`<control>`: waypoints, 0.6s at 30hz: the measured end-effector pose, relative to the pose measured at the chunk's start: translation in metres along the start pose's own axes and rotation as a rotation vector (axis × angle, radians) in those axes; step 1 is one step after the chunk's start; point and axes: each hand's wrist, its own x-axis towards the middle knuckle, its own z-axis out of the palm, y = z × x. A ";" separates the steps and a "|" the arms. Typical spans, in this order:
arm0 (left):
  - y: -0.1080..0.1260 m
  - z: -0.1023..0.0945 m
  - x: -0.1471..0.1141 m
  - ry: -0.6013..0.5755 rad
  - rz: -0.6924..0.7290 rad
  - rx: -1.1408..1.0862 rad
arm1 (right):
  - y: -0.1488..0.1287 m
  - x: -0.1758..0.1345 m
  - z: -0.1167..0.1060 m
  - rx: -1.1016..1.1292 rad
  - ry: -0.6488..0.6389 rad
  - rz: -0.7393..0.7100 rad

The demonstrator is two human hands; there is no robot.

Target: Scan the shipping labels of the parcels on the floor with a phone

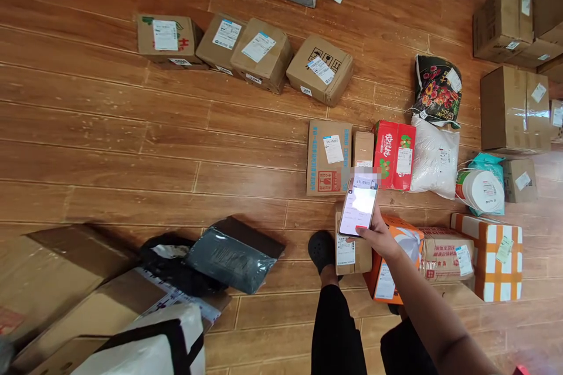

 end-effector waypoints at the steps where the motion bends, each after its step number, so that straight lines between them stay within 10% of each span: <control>1: 0.013 0.001 0.018 0.003 0.019 0.002 | 0.001 0.000 0.001 0.002 0.002 -0.006; 9: 0.073 0.011 0.117 -0.027 0.064 0.054 | 0.014 0.003 0.006 0.038 -0.042 0.005; 18: 0.039 0.010 0.098 0.001 -0.066 0.099 | 0.021 0.012 0.004 0.040 -0.056 0.056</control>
